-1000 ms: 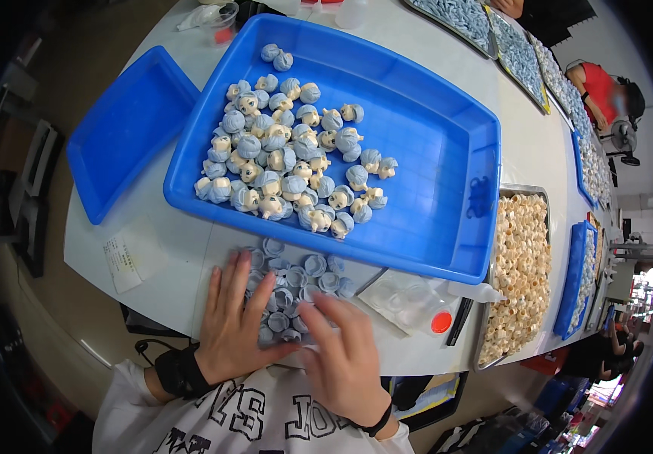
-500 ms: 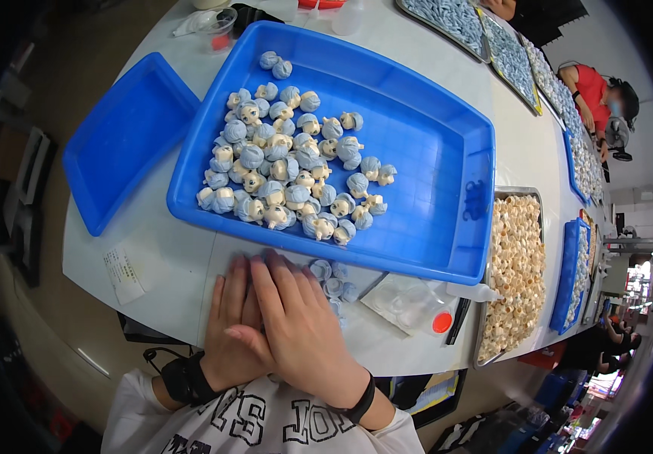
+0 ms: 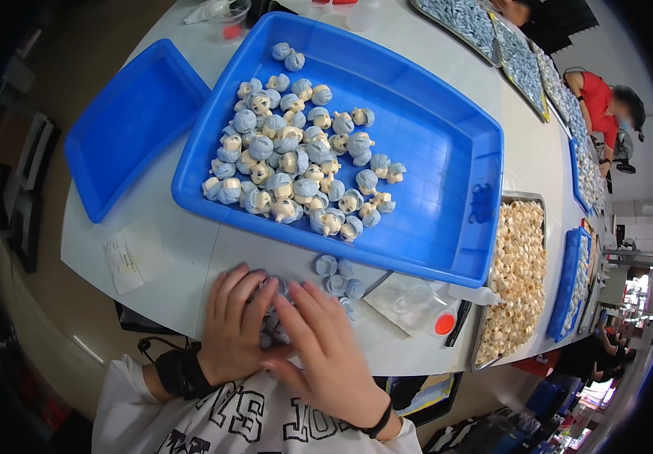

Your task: The person assembles small decorative items by hand at a workstation. They pick up a light blue plastic shell and a small white figurine, then insert the figurine into the shell. The completed items are placed into a blue tray. The process is repeated continuously throughout the clip.

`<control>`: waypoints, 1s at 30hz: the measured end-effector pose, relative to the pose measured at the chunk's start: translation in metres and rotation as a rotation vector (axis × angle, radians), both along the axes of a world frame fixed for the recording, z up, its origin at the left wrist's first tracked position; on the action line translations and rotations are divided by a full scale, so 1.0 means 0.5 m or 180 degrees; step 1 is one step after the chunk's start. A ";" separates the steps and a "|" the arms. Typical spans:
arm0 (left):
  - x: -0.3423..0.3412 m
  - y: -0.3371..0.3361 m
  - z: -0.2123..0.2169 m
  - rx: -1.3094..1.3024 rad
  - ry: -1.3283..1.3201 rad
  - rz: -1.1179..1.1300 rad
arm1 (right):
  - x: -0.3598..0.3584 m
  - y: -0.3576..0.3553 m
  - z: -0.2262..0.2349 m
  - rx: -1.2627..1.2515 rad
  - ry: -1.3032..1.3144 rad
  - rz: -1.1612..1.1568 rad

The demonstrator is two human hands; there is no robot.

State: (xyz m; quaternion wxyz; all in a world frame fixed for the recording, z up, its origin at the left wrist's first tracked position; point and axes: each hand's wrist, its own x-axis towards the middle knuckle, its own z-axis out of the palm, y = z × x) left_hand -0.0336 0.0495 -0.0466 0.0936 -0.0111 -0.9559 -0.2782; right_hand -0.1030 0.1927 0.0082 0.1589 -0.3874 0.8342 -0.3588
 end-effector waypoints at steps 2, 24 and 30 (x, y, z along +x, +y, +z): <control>0.003 0.000 0.001 0.0003 -0.0016 0.0039 | 0.009 0.034 0.002 -0.0065 -0.0021 -0.0159; 0.010 0.004 -0.005 -0.0052 0.0109 0.0056 | 0.040 0.052 -0.060 0.0212 0.0332 -0.0425; 0.013 0.003 -0.019 0.0148 0.0235 0.0007 | 0.040 0.048 -0.064 0.0110 0.0394 -0.0479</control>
